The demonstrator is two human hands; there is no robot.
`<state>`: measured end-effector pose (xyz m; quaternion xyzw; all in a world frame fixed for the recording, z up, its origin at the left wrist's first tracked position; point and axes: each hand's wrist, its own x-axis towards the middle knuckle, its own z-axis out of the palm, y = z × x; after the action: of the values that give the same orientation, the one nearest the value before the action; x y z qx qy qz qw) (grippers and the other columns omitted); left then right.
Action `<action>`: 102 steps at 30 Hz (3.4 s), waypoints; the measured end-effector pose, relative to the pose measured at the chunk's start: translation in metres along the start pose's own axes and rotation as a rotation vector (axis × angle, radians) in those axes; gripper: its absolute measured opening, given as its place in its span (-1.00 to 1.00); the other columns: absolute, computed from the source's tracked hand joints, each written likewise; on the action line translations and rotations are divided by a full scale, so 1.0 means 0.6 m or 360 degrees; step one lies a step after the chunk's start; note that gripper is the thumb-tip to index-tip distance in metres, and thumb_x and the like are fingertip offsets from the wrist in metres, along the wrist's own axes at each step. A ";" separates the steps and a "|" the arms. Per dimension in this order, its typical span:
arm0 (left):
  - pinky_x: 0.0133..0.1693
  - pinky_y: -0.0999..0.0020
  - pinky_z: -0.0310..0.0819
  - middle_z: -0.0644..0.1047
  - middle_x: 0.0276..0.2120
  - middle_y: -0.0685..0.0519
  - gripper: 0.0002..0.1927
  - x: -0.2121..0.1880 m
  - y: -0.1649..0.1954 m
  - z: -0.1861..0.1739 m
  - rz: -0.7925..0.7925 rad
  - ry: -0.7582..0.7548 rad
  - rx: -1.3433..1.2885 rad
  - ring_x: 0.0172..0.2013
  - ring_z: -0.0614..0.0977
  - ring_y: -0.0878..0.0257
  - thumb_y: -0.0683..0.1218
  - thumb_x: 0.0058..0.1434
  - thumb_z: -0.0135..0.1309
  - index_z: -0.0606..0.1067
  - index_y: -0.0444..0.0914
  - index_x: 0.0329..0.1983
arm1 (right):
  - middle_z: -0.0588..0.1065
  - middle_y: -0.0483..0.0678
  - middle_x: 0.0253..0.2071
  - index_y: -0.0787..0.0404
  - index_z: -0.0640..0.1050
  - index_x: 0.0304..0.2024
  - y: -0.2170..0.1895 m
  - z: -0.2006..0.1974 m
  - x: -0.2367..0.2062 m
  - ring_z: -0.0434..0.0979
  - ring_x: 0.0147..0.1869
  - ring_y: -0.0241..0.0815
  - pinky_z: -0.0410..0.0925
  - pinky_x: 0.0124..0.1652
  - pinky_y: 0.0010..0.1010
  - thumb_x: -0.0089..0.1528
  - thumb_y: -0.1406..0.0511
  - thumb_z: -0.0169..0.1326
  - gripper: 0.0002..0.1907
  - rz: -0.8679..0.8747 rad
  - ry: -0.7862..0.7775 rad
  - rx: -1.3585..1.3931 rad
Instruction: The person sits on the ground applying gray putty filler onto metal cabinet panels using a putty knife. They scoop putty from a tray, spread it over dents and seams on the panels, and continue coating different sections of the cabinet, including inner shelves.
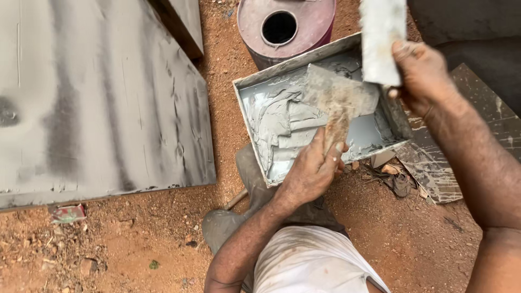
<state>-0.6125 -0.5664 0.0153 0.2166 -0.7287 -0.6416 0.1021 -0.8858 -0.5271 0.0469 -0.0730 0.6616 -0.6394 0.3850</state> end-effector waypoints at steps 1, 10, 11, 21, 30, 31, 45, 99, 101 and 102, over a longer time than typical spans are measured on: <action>-0.36 0.28 0.67 0.62 -0.33 -0.21 -0.46 0.001 0.004 0.002 -0.0037 -0.0006 0.0055 -0.40 0.66 0.20 0.02 0.50 -0.28 0.17 -0.46 0.36 | 0.61 0.00 -0.20 0.27 0.47 0.08 0.003 0.001 -0.011 0.62 -0.36 -0.31 0.50 -0.57 -0.58 0.44 0.15 0.02 -0.67 -0.0002 0.0014 -0.0068; -0.39 0.27 0.64 0.56 -0.43 -0.03 -0.53 0.017 0.036 0.000 0.0090 0.0070 0.0039 -0.43 0.66 0.25 -0.01 0.54 -0.30 0.32 -0.52 0.22 | 0.56 -0.03 -0.44 0.28 0.41 -0.01 0.035 -0.023 -0.057 0.40 -0.64 -0.41 0.26 -0.75 -0.64 0.43 0.15 0.06 -0.68 0.0118 -0.0054 0.0013; -0.45 0.24 0.62 0.55 -0.44 -0.04 -0.52 0.020 0.040 0.001 0.0023 0.0033 0.0088 -0.47 0.64 0.23 -0.01 0.52 -0.31 0.28 -0.51 0.26 | 0.52 -0.07 -0.48 0.31 0.43 -0.04 0.039 -0.030 -0.059 0.38 -0.66 -0.43 0.25 -0.76 -0.65 0.45 0.14 0.06 -0.67 0.0093 -0.0131 0.0042; -0.56 0.40 0.54 0.54 -0.49 -0.04 -0.61 0.041 0.058 0.025 0.0208 0.0154 0.0092 -0.52 0.63 0.23 -0.09 0.48 -0.31 0.33 -0.53 0.11 | 0.44 -0.17 -0.54 0.29 0.43 -0.09 0.079 -0.044 -0.074 0.30 -0.69 -0.48 0.24 -0.75 -0.66 0.42 0.10 0.11 -0.64 -0.0094 -0.0092 0.0271; -0.59 0.41 0.64 0.55 -0.42 -0.09 -0.61 0.094 0.030 0.023 0.0053 0.0121 0.0109 -0.52 0.62 0.26 -0.09 0.47 -0.37 0.29 -0.45 0.18 | 0.47 -0.13 -0.50 0.42 0.49 0.05 0.096 -0.045 -0.127 0.31 -0.70 -0.52 0.28 -0.74 -0.69 0.41 0.09 0.11 -0.54 0.0021 -0.0219 0.0395; -0.59 0.41 0.64 0.55 -0.41 -0.10 -0.59 0.098 0.029 0.023 0.0059 0.0118 0.0113 -0.52 0.61 0.26 -0.09 0.47 -0.37 0.26 -0.45 0.22 | 0.48 -0.13 -0.49 0.38 0.49 0.06 0.097 -0.045 -0.136 0.31 -0.71 -0.51 0.28 -0.76 -0.69 0.38 0.10 0.11 -0.55 0.0068 -0.0143 0.0346; -0.52 0.38 0.68 0.57 -0.20 -0.13 -0.48 0.112 0.021 0.003 -0.0025 0.0000 0.0066 -0.49 0.61 0.27 -0.07 0.45 -0.39 0.08 -0.35 0.43 | 0.57 0.12 -0.02 0.29 0.41 0.11 0.053 -0.072 -0.073 0.57 -0.23 -0.28 0.53 -0.38 -0.51 0.58 0.43 -0.10 -0.91 -0.1990 0.0502 -0.1365; 0.03 0.01 0.49 0.36 0.03 -0.13 -0.28 -0.069 -0.206 -0.121 0.0167 0.1641 0.0223 0.01 0.47 0.08 0.12 0.47 -0.02 0.03 -0.33 0.50 | 0.50 -0.08 -0.50 0.08 0.51 0.00 0.015 0.191 0.000 0.52 -0.53 -0.24 0.42 -0.58 -0.42 0.42 0.22 -0.14 -0.78 -0.1250 -0.0734 -0.3098; -0.11 0.04 0.53 0.37 -0.06 -0.10 -0.23 -0.068 -0.217 -0.102 0.0063 0.1621 -0.0008 -0.11 0.47 0.14 0.11 0.37 -0.04 -0.01 -0.33 0.48 | 0.53 -0.08 -0.47 0.06 0.51 0.06 0.032 0.222 0.024 0.52 -0.52 -0.22 0.42 -0.55 -0.36 0.44 0.20 -0.16 -0.74 -0.1547 -0.0725 -0.3171; -0.18 0.06 0.54 0.38 -0.11 -0.09 -0.21 -0.068 -0.219 -0.091 0.0005 0.1606 -0.0129 -0.17 0.47 0.17 0.10 0.31 -0.05 -0.04 -0.32 0.47 | 0.53 -0.06 -0.47 0.07 0.51 0.05 0.040 0.230 0.036 0.53 -0.52 -0.22 0.43 -0.54 -0.36 0.47 0.21 -0.19 -0.74 -0.1560 -0.0708 -0.3195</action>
<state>-0.5289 -0.6078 -0.0997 0.4944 -0.5634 -0.4845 0.4510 -0.8083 -0.6447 0.0322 -0.7105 0.6919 0.1243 -0.0298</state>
